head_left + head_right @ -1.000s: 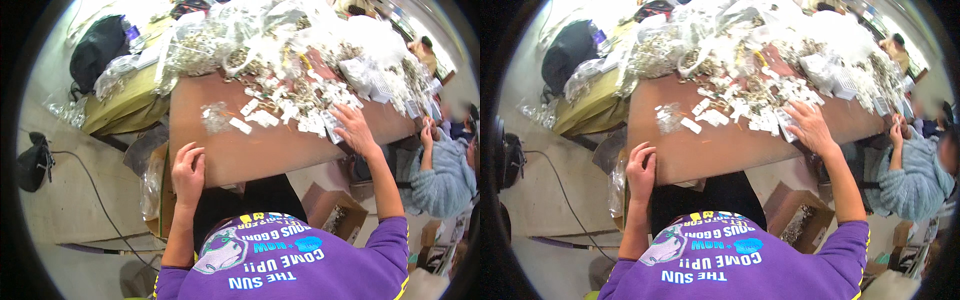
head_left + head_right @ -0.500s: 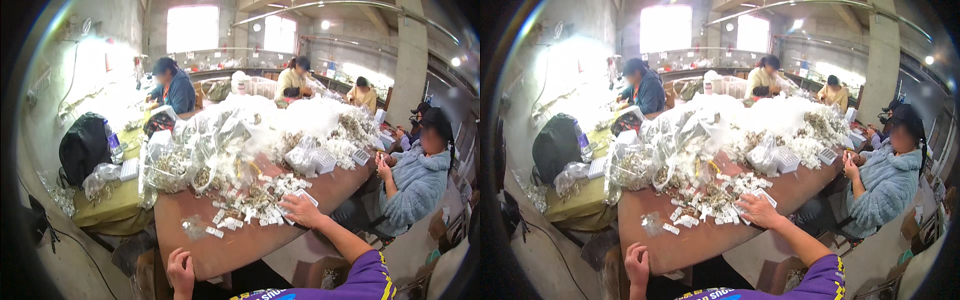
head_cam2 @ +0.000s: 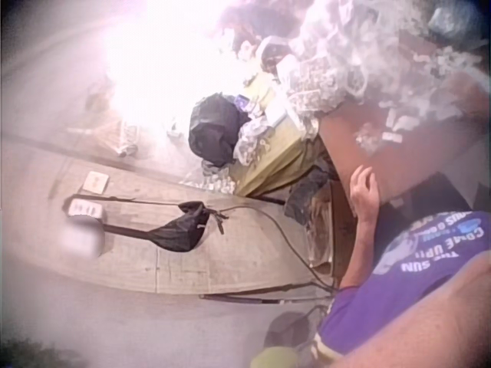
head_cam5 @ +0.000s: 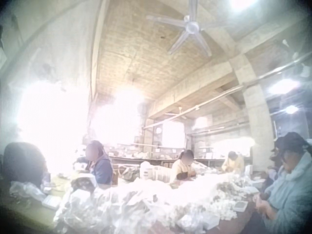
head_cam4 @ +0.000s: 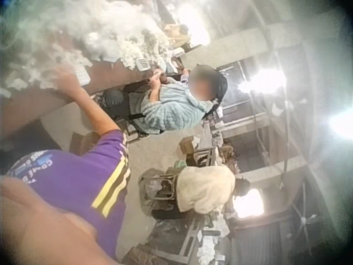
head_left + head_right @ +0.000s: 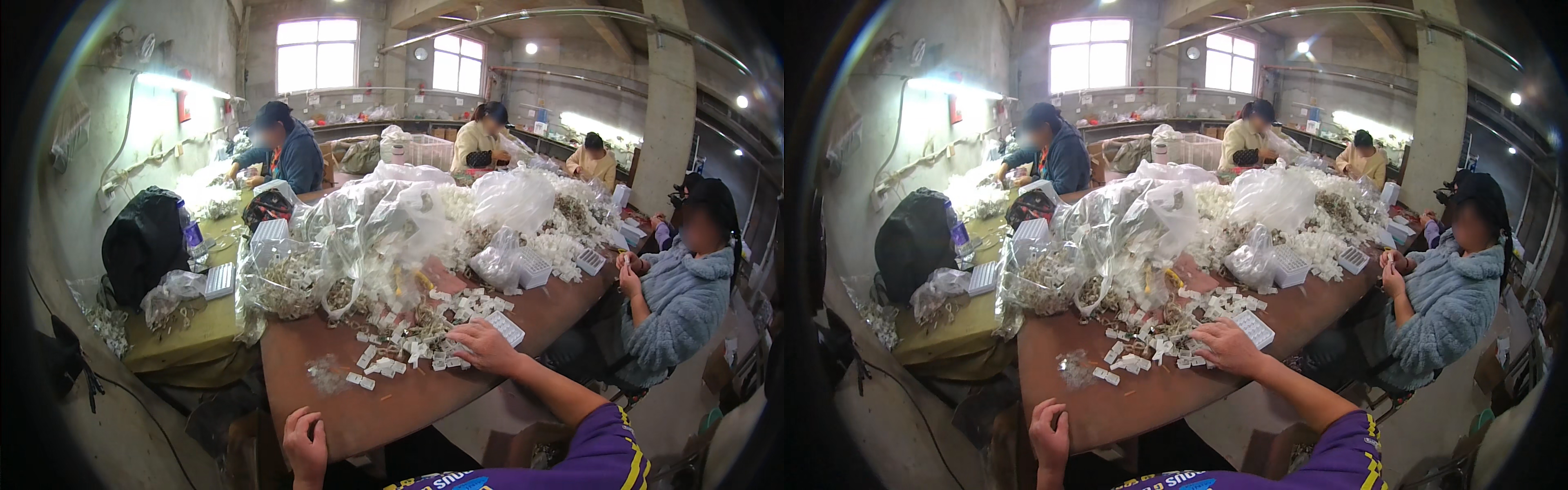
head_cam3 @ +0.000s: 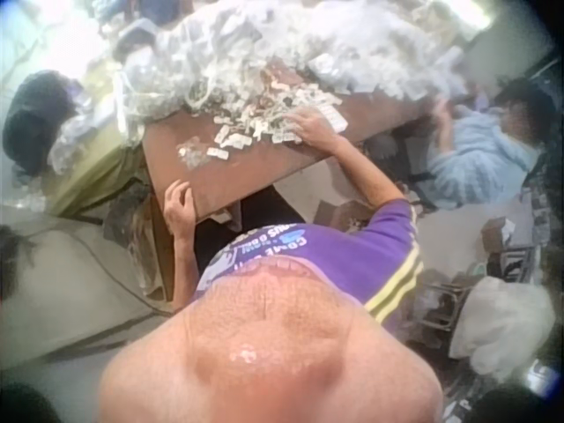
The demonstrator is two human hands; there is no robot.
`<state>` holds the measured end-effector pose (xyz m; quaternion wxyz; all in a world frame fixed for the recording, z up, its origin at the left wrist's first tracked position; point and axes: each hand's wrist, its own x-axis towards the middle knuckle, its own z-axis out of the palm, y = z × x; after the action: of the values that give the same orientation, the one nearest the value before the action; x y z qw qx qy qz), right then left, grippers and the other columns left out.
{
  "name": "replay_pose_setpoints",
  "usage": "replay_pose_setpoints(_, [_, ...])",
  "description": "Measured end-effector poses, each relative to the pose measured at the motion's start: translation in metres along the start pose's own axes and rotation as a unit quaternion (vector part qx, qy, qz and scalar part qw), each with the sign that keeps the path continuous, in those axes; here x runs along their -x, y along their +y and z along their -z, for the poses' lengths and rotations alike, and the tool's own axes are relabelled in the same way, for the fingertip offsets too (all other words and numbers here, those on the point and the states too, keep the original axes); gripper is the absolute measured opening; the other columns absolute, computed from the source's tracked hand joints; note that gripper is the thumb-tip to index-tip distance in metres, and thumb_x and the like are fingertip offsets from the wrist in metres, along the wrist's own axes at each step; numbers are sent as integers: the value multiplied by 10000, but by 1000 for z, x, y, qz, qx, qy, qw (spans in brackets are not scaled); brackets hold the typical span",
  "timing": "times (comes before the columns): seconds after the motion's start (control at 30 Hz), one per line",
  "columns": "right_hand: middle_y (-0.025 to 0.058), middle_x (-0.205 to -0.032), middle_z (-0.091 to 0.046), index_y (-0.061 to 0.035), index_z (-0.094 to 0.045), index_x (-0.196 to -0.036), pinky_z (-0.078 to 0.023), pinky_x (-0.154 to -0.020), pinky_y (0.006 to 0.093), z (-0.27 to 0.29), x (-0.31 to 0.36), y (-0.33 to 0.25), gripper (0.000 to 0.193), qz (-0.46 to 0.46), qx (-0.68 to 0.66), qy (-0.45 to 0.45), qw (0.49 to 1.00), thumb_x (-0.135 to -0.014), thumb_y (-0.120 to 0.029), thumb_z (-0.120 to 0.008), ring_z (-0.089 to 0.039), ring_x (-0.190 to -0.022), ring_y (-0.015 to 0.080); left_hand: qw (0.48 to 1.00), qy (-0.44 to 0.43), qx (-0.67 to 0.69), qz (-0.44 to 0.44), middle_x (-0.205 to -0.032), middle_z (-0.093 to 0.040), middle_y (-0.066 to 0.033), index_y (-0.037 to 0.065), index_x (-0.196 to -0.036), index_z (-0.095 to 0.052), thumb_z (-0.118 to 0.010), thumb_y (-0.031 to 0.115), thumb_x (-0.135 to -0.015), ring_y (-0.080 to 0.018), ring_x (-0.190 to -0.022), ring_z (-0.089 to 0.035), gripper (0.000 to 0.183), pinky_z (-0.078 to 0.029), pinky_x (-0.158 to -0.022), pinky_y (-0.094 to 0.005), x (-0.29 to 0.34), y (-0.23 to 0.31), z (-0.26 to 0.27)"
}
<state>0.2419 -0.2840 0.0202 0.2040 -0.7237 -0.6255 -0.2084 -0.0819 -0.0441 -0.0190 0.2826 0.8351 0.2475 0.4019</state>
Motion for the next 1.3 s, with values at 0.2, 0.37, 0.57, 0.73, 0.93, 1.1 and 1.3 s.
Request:
replay_pose_setpoints(0.2, [79,-1028,-662,-86,-618,-1130,-481,-875,384,-19,-26,-39,284,95,-78,9,992,-887,-231,-639,-627,-951,242,1000,0,7,-6,-1053,-624,-178,6,-924,-660,-661,16,-776,-344,-989,-604,148,-490,-870,-400,0,-8,-2])
replay_pose_setpoints(0.37, [72,-974,-669,-80,-641,-1086,-502,-815,362,-29,-42,-64,243,129,-123,26,984,-883,-213,-643,-639,-896,232,1000,1,14,-3,-1056,-625,-176,4,-921,-661,-659,14,-780,-344,-993,-604,142,-490,-876,-399,0,-9,-2])
replay_pose_setpoints(0.57, [74,-877,-677,-77,-670,-1011,-512,-754,359,-52,-60,-89,203,147,-166,42,974,-842,-188,-684,-651,-800,233,1000,5,29,-1,-1063,-638,-173,4,-930,-666,-668,18,-787,-343,-987,-615,144,-499,-868,-386,-3,-9,-1])
replay_pose_setpoints(0.73, [83,-868,-678,-74,-681,-980,-514,-775,371,-68,-81,-107,203,149,-195,53,968,-787,-125,-715,-652,-796,241,1000,9,23,-3,-1060,-643,-154,9,-933,-669,-655,33,-813,-317,-982,-628,122,-504,-850,-359,-1,-13,-1])
replay_pose_setpoints(0.93, [88,-864,-680,-51,-681,-991,-518,-768,372,-76,-102,-116,233,159,-214,58,962,-762,-83,-710,-649,-792,264,1000,-2,27,12,-1080,-636,-140,38,-953,-671,-669,39,-799,-328,-997,-610,154,-492,-875,-387,-1,-13,0])
replay_pose_setpoints(1.1, [89,-862,-686,-49,-683,-972,-523,-755,369,-81,-112,-117,184,139,-229,63,962,-791,-76,-699,-656,-781,257,1000,-8,19,7,-1082,-642,-125,36,-950,-677,-671,33,-798,-294,-991,-627,152,-502,-866,-364,-2,-12,2])
replay_pose_setpoints(1.3, [96,-875,-689,-41,-680,-965,-516,-739,372,-76,-134,-119,153,98,-240,81,962,-819,-88,-682,-660,-806,258,1000,-15,14,5,-1095,-639,-125,37,-955,-673,-678,30,-795,-297,-1001,-623,160,-504,-869,-364,-3,-13,2])
